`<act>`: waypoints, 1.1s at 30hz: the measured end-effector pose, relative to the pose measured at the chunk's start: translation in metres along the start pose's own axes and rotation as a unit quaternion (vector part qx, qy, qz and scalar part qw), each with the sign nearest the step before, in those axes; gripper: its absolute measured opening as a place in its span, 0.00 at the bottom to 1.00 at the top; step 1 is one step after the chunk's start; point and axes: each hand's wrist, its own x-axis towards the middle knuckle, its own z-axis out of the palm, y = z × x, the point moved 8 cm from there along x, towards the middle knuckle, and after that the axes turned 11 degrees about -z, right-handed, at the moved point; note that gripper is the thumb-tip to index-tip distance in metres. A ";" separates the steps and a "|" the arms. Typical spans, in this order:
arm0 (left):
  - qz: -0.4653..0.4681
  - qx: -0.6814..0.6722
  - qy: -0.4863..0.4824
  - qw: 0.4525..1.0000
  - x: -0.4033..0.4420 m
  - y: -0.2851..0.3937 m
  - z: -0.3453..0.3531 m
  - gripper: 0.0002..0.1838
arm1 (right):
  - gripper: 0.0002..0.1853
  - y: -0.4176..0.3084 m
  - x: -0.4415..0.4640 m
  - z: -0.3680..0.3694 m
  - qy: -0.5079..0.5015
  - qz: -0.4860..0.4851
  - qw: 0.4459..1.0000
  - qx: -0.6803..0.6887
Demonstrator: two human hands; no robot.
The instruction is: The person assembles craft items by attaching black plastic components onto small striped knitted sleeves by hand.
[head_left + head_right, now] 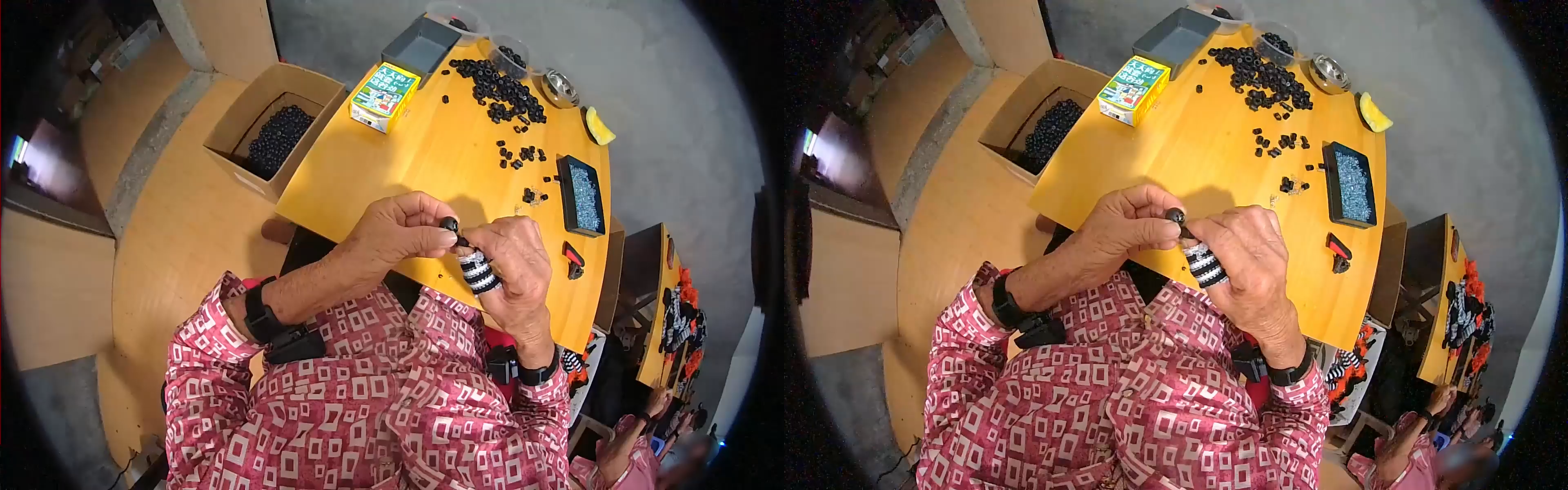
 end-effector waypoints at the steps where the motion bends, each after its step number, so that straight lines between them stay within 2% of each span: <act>1: -0.002 0.003 -0.010 1.000 0.000 -0.001 0.002 0.14 | 0.12 0.003 -0.001 -0.001 0.009 0.010 1.000 0.009; 10: 0.009 0.018 -0.042 0.999 -0.003 0.002 0.013 0.13 | 0.11 0.010 -0.008 -0.009 0.062 0.039 0.997 0.035; 23: 0.042 0.096 -0.044 0.994 -0.004 0.000 0.015 0.12 | 0.12 0.003 -0.008 -0.009 0.051 0.007 0.999 0.012; 33: 0.066 0.094 -0.029 0.993 -0.005 0.001 0.020 0.09 | 0.14 0.005 -0.011 -0.007 0.059 0.010 0.998 0.024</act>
